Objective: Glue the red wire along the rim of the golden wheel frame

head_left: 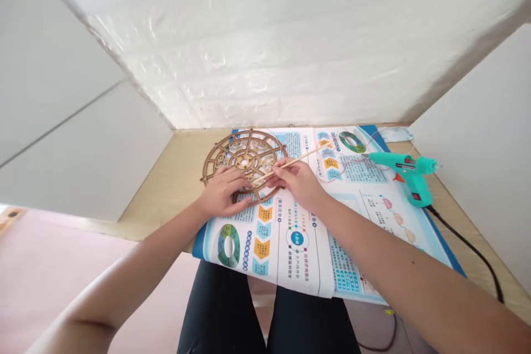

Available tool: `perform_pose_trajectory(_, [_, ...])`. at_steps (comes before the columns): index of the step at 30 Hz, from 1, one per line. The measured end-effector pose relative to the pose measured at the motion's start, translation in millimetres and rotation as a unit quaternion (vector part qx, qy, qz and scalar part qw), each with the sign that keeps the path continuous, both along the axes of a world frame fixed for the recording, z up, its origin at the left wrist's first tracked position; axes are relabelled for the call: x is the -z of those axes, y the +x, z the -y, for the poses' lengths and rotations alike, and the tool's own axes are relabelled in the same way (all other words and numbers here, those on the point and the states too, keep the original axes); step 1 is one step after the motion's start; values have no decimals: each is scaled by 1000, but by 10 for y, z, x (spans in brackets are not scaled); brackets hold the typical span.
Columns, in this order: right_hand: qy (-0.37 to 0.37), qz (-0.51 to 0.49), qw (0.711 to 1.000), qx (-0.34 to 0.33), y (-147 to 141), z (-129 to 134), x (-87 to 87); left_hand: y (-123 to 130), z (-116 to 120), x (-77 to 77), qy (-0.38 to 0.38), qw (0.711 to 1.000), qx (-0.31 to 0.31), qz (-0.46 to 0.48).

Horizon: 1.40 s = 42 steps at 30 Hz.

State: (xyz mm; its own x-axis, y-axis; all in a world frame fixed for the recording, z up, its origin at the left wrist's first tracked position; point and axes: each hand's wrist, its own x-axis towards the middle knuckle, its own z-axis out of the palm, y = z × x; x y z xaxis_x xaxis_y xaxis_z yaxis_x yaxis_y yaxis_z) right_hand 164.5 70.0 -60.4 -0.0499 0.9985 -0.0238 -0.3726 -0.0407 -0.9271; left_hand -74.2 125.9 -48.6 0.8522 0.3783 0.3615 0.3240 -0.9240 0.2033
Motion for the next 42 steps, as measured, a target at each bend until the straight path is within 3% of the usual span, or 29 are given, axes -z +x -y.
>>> perform_pose_trajectory(6, [25, -12, 1000, -13, 10, 43, -11, 208, 131, -119, 44, 995, -95, -6])
perform_pose_trajectory(11, [34, -13, 999, 18, 49, 48, -30, 386, 143, -149, 51, 991, -127, 3])
perform_pose_trajectory(25, [39, 25, 992, 121, 170, -23, -62, 627, -262, -116, 36, 993, -109, 34])
perform_pose_trajectory(33, [10, 21, 995, 98, 198, -108, 0, 589, -310, 26, -21, 990, -106, 90])
perform_pose_trajectory(42, [19, 37, 994, 101, 134, -90, -63, 530, -344, 74, -48, 989, -94, 103])
